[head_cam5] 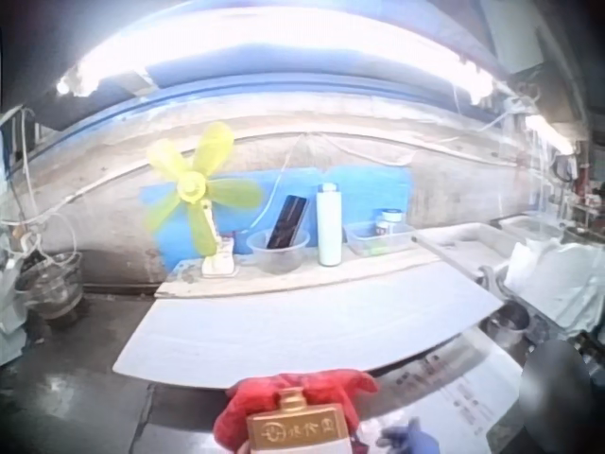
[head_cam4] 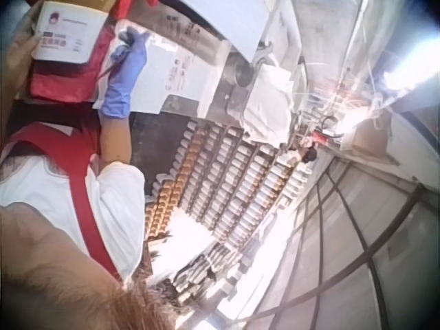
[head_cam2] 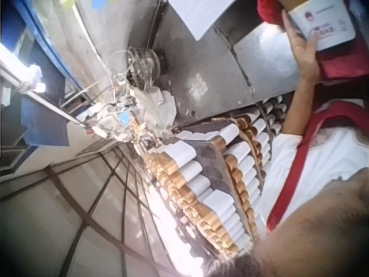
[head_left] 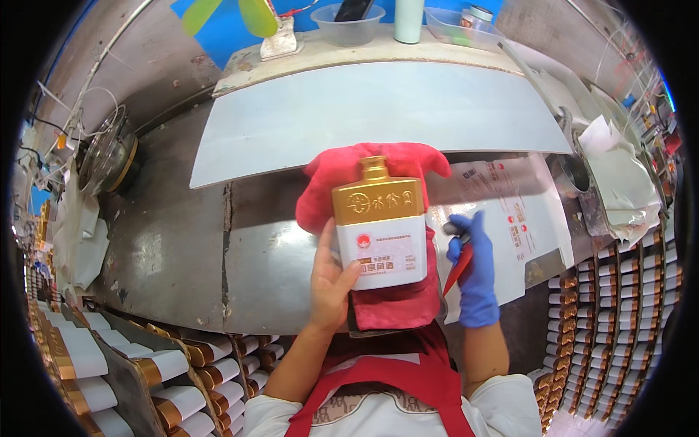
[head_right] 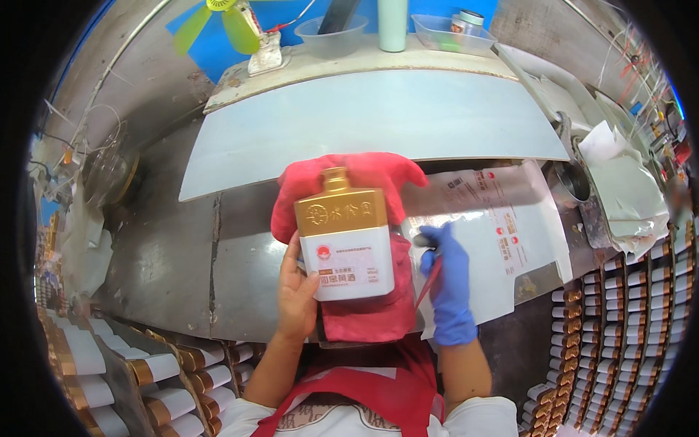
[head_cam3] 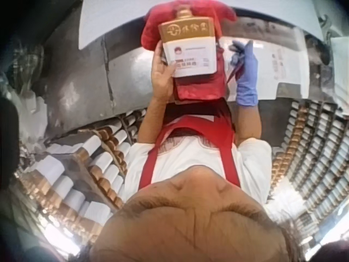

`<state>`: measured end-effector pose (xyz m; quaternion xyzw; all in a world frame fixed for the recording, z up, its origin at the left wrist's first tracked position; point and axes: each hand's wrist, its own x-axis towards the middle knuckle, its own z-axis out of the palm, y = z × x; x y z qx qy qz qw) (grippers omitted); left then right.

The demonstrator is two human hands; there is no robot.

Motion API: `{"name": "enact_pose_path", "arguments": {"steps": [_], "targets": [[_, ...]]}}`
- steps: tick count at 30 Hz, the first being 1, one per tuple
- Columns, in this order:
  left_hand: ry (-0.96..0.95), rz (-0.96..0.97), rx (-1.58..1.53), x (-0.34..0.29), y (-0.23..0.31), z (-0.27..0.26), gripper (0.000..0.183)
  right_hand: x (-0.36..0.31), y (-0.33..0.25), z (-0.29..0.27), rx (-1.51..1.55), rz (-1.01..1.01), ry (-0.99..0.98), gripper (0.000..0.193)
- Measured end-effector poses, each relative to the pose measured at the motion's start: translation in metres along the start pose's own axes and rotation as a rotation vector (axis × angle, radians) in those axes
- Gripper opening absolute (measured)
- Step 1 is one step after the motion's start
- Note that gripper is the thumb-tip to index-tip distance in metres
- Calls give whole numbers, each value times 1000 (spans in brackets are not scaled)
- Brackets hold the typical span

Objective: The person applies a white label to a gold and white bottle, smoothing it with a red tool. They then apply a red circular sticker to the bottle's neck and wipe the surface with a red cloth. The process is repeated for multiple bottles in a production setting.

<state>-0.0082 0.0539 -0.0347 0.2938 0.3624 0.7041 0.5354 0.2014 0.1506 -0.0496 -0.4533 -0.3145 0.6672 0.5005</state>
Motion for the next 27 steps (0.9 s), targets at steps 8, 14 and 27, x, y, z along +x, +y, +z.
{"name": "enact_pose_path", "arguments": {"steps": [8, 14, 27], "targets": [[-162, 31, 103, 1, 4, -7, 94, -13, -44, -44, 130, 269, -142, 51], [-211, 32, 253, -3, 7, 2, 107, -46, -55, 1, -348, -253, -75, 59], [-85, 81, 256, 14, -3, -14, 71, -44, -54, 24, -405, -247, -213, 42]]}}
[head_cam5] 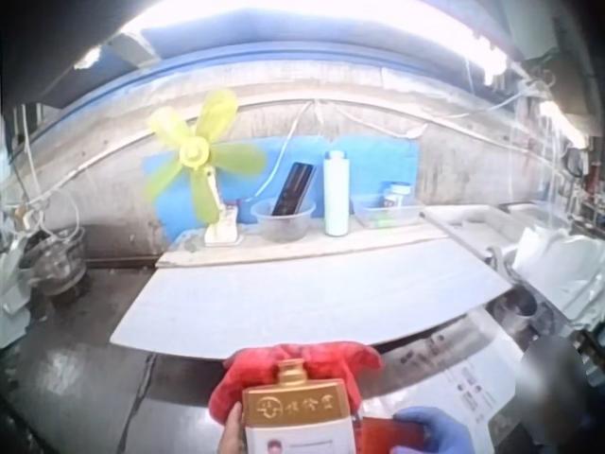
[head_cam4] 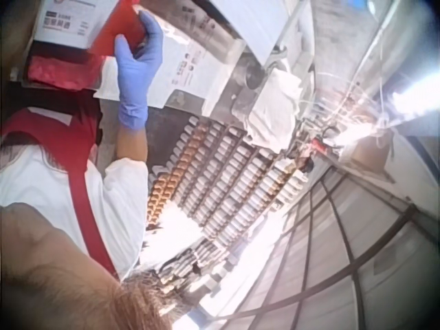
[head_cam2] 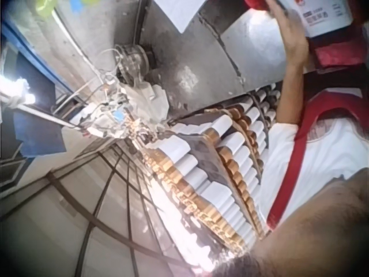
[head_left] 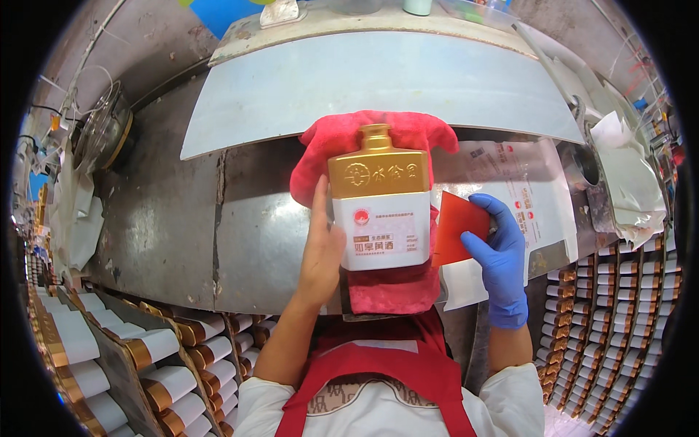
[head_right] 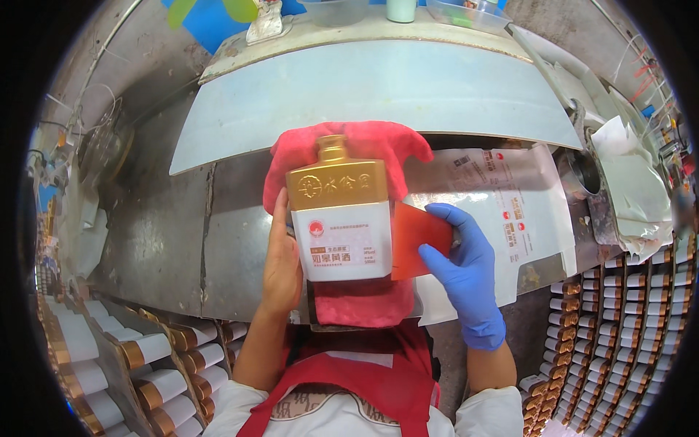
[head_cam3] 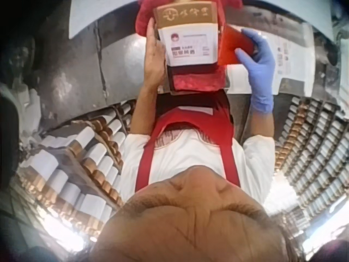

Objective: The person applies a white label to a gold and white bottle, smoothing it with a red tool. They then apply a red circular sticker to the bottle's neck and wipe the surface with a red cloth. The process is repeated for multiple bottles in a production setting.

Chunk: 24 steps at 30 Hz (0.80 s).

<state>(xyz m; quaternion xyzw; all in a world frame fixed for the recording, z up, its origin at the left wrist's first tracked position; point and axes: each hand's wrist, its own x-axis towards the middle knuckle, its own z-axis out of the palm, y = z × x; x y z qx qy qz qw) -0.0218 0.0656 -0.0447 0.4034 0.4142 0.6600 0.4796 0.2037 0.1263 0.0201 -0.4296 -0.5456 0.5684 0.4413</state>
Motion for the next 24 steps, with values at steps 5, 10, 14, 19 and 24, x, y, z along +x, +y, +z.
{"name": "enact_pose_path", "arguments": {"steps": [5, 10, 14, 19, 24], "targets": [[-9, 39, 184, 11, 11, 14, 66, 13, 19, -17, 111, 128, -61, 15], [-8, 61, 206, 12, 7, 15, 66, 15, 29, 16, -282, 185, -58, 24], [-18, 56, 241, 12, 7, 14, 66, 20, 31, 27, -319, 167, -75, 32], [-32, 71, 235, 12, 7, 12, 66, 22, 31, 26, -266, 199, -94, 32], [-41, 74, 269, 12, 7, 11, 66, 22, 33, 26, -262, 185, -96, 30]]}}
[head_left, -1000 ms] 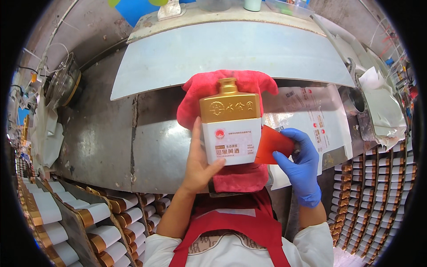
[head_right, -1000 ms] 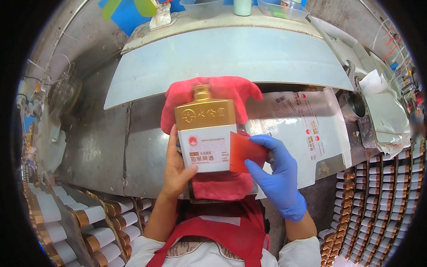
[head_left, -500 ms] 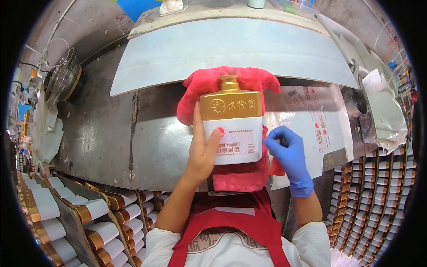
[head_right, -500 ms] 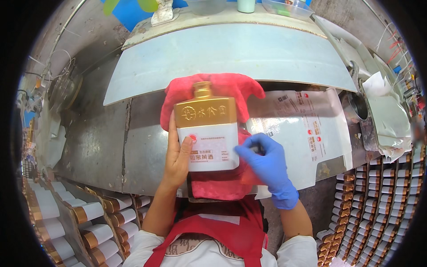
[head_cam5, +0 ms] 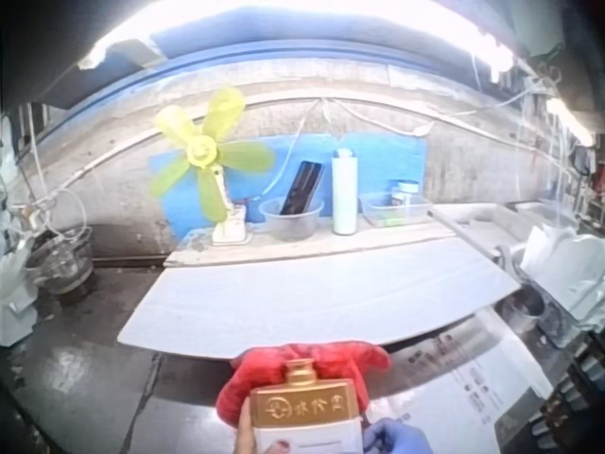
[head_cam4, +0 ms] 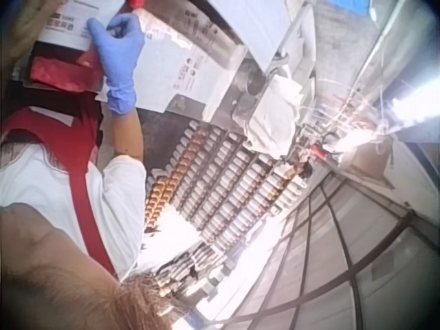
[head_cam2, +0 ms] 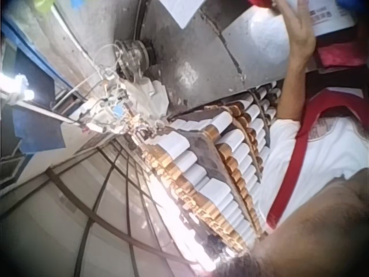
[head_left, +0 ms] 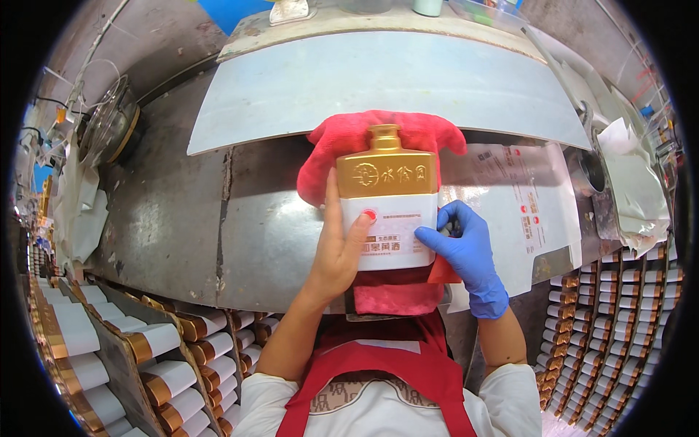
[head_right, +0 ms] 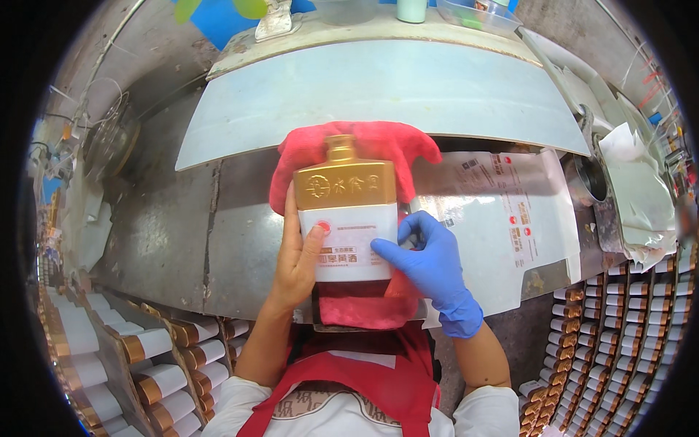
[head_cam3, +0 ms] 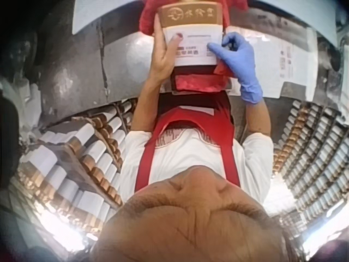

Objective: The person applies a white label to a gold and white bottle, smoothing it with a red tool. They then apply a red circular sticker to the bottle's neck and wipe the surface with a red cloth. The process is repeated for multiple bottles in a production setting.

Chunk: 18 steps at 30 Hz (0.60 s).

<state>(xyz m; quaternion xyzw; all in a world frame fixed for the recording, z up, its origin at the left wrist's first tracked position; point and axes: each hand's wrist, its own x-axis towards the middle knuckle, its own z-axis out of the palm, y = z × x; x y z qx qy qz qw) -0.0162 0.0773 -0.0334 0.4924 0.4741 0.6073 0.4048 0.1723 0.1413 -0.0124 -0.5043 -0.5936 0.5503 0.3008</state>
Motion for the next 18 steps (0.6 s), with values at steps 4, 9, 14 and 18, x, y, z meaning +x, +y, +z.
{"name": "enact_pose_path", "arguments": {"steps": [4, 9, 14, 18], "targets": [[-6, 9, 41, 0, 0, -1, 68, 1, 2, -1, 3, 5, -5, 29], [-4, -5, -32, 1, 6, -2, 70, 2, 1, -2, 31, 10, -16, 30], [39, 3, 101, 5, 5, 2, 72, -2, -5, 3, -72, -56, 45, 33], [25, 18, 147, 6, 7, 2, 73, 0, -6, 3, -65, -32, 28, 31]]}}
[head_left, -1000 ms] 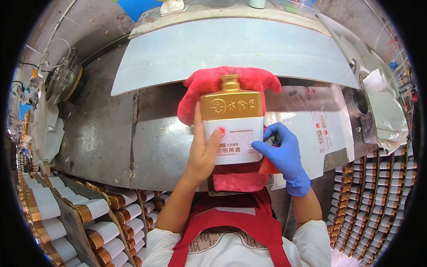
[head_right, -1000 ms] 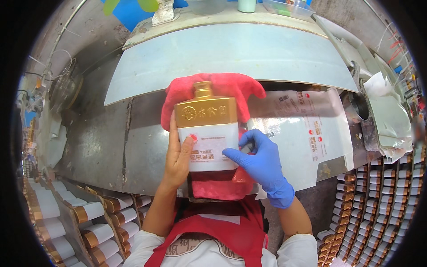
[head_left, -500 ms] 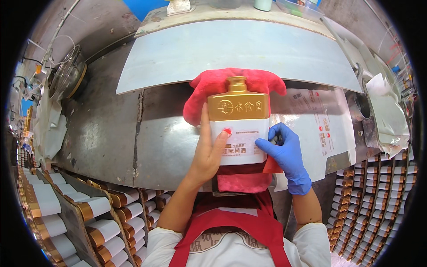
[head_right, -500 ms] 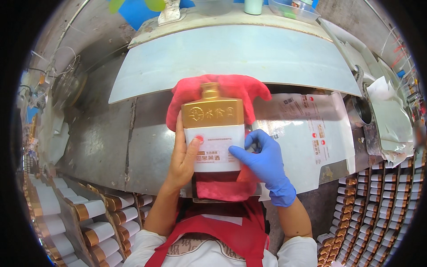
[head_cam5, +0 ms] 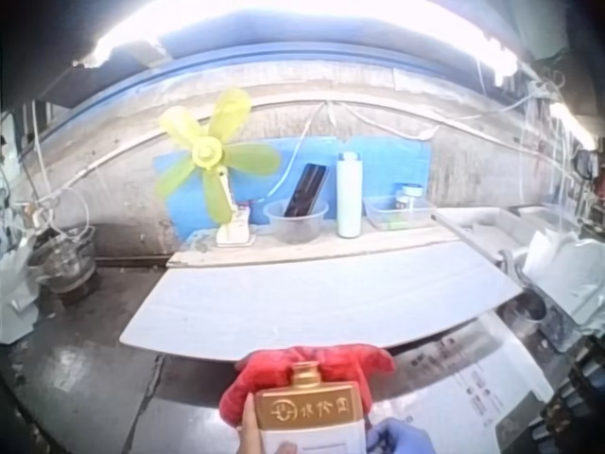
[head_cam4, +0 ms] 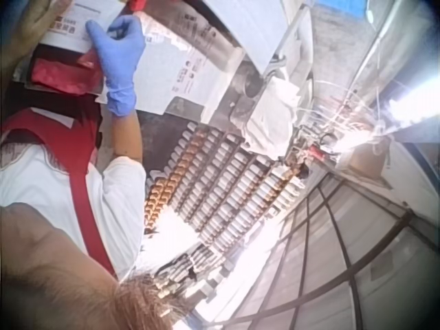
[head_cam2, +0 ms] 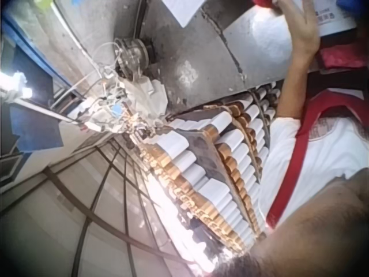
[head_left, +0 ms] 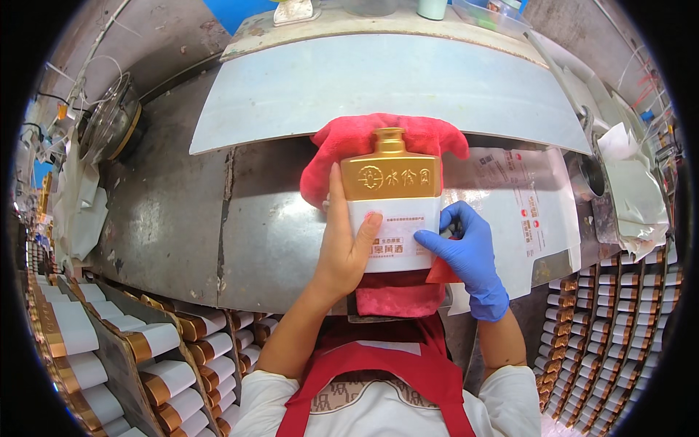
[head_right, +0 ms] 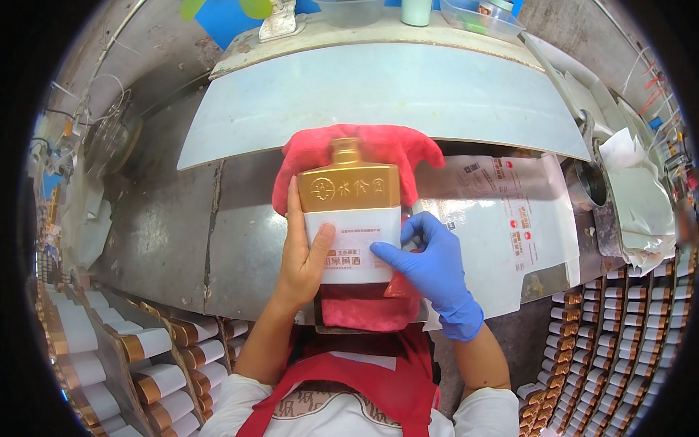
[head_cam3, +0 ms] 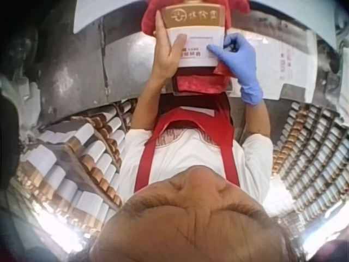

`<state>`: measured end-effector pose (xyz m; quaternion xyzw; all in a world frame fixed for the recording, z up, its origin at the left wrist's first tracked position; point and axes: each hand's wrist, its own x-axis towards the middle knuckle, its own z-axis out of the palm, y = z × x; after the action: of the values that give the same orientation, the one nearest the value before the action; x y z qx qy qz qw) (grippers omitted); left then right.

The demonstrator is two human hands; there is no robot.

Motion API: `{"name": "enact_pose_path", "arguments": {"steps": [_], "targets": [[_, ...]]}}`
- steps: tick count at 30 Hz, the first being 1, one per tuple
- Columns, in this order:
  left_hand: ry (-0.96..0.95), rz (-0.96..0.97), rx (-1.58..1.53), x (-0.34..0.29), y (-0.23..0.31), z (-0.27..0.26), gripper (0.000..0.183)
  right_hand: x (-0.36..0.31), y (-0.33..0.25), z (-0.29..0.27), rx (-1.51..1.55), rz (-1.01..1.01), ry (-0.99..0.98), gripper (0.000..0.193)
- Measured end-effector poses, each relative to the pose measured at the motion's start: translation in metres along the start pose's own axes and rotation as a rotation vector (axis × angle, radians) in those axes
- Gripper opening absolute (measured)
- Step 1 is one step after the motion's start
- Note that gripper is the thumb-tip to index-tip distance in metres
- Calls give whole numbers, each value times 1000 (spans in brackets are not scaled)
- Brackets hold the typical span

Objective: The person applies a white label to a gold and white bottle, smoothing it with a red tool. They then apply a red circular sticker to the bottle's neck and wipe the surface with a red cloth. The process is repeated for multiple bottles in a production setting.

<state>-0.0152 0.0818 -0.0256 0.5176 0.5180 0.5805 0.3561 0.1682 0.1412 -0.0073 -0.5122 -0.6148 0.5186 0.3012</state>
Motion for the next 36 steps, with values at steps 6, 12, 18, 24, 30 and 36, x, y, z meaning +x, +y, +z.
{"name": "enact_pose_path", "arguments": {"steps": [6, 12, 18, 24, 30, 36], "targets": [[-19, 24, 62, 0, -6, -4, 73, 2, 5, -2, 39, 6, -10, 32], [-36, 4, -58, 0, -4, -5, 73, 4, 8, -6, 131, 46, -66, 28], [-35, -25, -92, -2, -3, -5, 75, 14, 41, -27, 820, 230, -87, 25], [-64, -36, -109, -3, -2, -7, 79, -8, 39, -47, 868, 365, -179, 50], [-33, -2, -112, -23, -3, -10, 108, -38, -5, -40, 328, -166, 144, 59], [-17, 203, 506, -42, 5, 7, 123, -44, -9, -23, 65, -327, 32, 49]]}}
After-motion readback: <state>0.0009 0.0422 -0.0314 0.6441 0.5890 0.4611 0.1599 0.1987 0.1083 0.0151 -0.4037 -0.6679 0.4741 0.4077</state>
